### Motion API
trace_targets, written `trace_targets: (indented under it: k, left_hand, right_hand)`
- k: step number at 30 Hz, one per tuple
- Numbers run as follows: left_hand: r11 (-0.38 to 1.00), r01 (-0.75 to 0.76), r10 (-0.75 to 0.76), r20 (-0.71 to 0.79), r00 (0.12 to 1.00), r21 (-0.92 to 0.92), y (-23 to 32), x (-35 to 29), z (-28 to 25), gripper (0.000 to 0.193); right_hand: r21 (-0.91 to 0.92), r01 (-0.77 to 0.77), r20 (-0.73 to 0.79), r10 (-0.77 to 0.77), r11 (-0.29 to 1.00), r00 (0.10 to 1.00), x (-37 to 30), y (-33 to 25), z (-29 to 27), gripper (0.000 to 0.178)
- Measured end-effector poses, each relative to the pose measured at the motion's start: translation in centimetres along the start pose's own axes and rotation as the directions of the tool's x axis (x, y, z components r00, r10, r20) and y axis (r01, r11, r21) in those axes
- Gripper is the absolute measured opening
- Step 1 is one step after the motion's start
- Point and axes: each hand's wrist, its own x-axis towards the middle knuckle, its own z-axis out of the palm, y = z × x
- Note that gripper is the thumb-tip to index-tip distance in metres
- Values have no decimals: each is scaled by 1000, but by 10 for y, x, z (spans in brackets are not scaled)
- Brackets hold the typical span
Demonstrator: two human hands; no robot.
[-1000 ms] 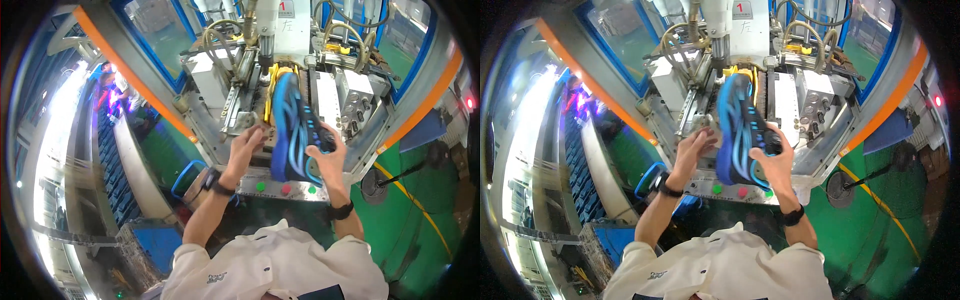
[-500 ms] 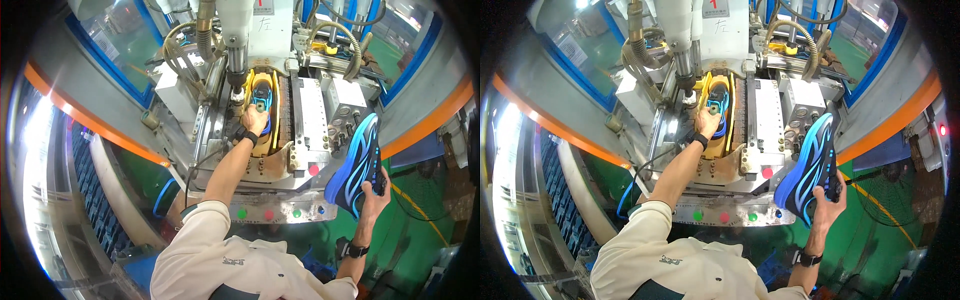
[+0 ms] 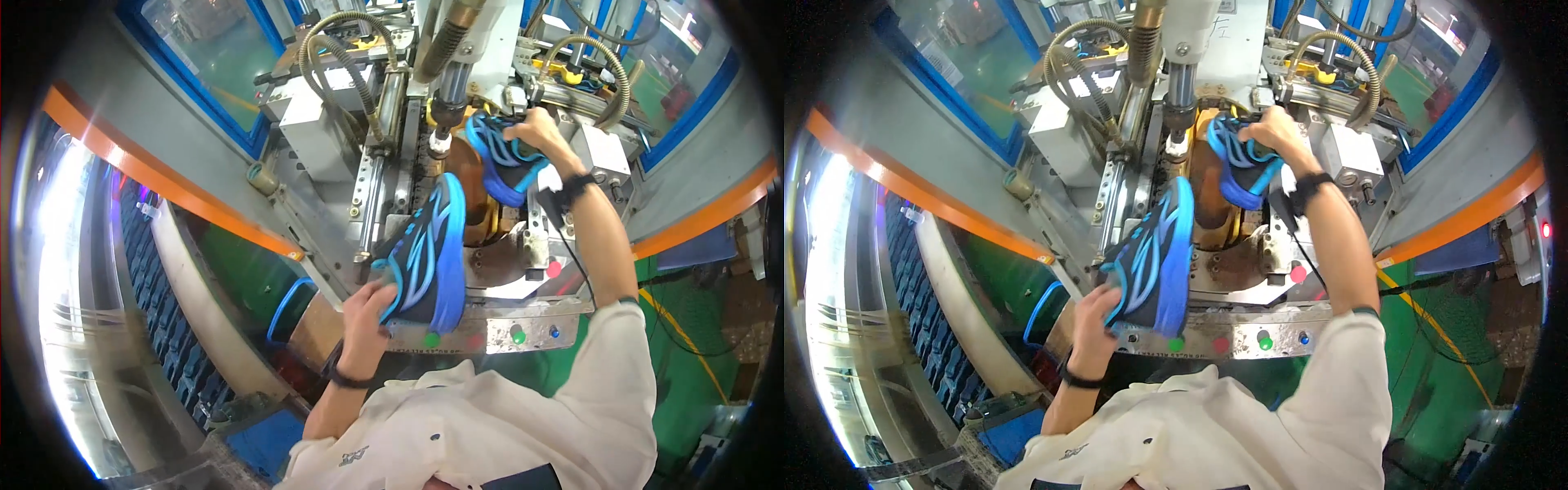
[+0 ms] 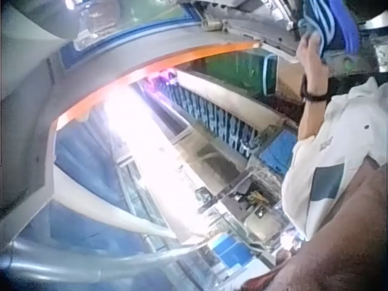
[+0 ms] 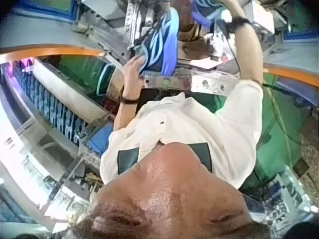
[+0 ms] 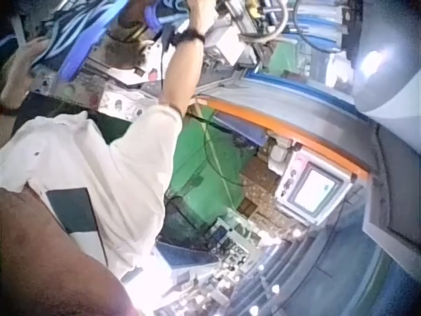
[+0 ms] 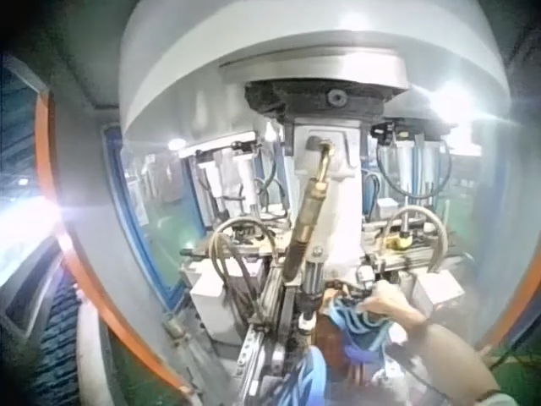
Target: Operating an automated machinery station to press or attach soles to sneakers in a footwear factory.
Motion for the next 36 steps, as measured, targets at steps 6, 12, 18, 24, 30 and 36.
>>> trace_targets:
  k: [6, 12, 18, 24, 30, 36]
  left_hand:
    - [954, -282, 300, -254, 919, 105, 14, -105, -84, 32]
    - [865, -480, 466, -594, 656, 149, -18, -173, -117, 22]
    - [861, -509, 291, -807, 514, -14, -85, -212, -122, 26]
    - [900, -410, 181, -724, 666, -152, -130, -233, -118, 24]
    - [933, -347, 306, -713, 631, 94, -155, -236, -93, 25]
    - [896, -408, 145, -755, 640, -174, -163, -242, -82, 24]
  right_hand:
    - [-66, -32, 57, 35, 997, 998, 11, -43, 115, 53]
    - [-95, 214, -242, -231, 972, 942, -12, -28, 181, 43]
    - [227, 434, -282, -368, 872, 886, -147, -52, 121, 60]
    - [593, 603, -58, -719, 533, 693, -351, -29, 202, 30]
    - [368, 720, 167, -803, 589, 571, -371, 22, 325, 17]
    - [445, 672, 202, -797, 593, 570, -366, 20, 320, 20]
